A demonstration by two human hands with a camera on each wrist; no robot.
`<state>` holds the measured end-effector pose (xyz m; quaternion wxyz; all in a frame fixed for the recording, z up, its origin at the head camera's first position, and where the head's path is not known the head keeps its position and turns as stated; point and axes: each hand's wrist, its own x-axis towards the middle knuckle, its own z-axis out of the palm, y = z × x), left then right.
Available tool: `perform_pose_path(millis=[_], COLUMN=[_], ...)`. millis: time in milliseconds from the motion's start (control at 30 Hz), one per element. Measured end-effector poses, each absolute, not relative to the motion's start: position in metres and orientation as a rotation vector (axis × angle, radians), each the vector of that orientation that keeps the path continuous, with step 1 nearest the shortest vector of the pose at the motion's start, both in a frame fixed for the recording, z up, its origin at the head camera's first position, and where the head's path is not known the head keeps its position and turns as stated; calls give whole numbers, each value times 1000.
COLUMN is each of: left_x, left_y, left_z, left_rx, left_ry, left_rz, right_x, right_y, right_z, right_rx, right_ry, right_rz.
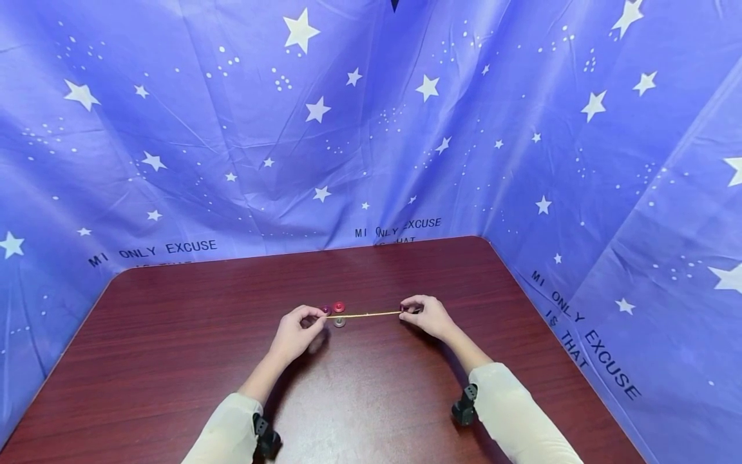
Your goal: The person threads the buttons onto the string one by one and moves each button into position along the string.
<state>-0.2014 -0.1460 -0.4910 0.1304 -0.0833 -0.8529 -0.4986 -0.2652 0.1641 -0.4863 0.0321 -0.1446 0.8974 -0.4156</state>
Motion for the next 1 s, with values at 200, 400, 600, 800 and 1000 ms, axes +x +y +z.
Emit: perform_pose_path(millis=[200, 400, 600, 800, 1000], left_x=[-201, -201, -200, -199, -199], left_y=[-146, -146, -146, -146, -145], left_z=[-491, -492, -493, -492, -493], left_rx=[-245, -263, -270, -253, -254], left_ry=[-2468, -2462, -2457, -2466, -2465], left_rz=[-1473, -1457, -1456, -1490, -1461], right_x=[-265, -265, -265, -265, -265], right_y=[166, 167, 169, 171, 174], right_z=[-486, -487, -487, -487, -488], right_rx=[-437, -435, -455, -493, -478], right_ry=[2760, 2770, 2798, 2829, 2833], right_rz=[-1287, -1285, -1262, -1241, -1232])
